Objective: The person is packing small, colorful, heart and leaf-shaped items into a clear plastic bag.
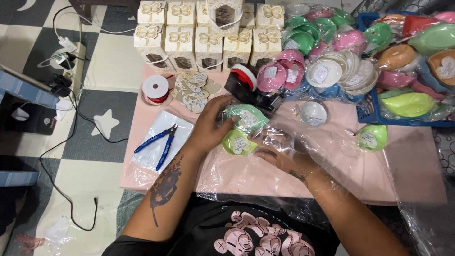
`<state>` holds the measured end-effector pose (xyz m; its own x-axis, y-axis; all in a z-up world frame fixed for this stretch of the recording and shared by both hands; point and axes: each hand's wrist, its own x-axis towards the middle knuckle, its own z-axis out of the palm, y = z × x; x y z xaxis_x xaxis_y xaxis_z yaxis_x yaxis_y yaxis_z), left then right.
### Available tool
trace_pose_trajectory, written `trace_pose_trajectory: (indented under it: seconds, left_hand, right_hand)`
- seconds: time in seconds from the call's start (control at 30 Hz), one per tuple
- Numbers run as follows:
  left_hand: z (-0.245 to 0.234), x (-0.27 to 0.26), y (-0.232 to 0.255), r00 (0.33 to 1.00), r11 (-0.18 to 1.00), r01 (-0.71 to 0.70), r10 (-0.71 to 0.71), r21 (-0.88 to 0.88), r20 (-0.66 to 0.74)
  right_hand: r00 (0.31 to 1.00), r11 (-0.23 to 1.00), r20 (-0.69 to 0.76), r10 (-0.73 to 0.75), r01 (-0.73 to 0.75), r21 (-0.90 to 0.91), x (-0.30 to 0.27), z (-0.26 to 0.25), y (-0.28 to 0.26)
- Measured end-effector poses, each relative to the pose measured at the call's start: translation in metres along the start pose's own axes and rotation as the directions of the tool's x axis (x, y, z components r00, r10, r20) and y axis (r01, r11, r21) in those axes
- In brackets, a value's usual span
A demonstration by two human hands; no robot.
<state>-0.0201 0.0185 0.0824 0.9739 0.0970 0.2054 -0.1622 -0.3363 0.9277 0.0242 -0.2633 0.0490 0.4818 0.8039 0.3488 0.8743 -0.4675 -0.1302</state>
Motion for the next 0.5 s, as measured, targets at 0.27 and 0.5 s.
trace_pose_trajectory:
  seconds: [0.27, 0.5]
  left_hand:
    - [0.002, 0.001, 0.005, 1.0, 1.0, 0.003, -0.003, -0.008, 0.003]
    - [0.006, 0.001, 0.014, 0.999, 0.998, 0.009, -0.012, -0.058, -0.047]
  right_hand:
    - [0.975, 0.967, -0.005, 0.223, -0.22, 0.129, -0.057, -0.063, 0.013]
    - [0.806, 0.839, -0.306, 0.507, -0.379, 0.39, -0.135, -0.114, 0.025]
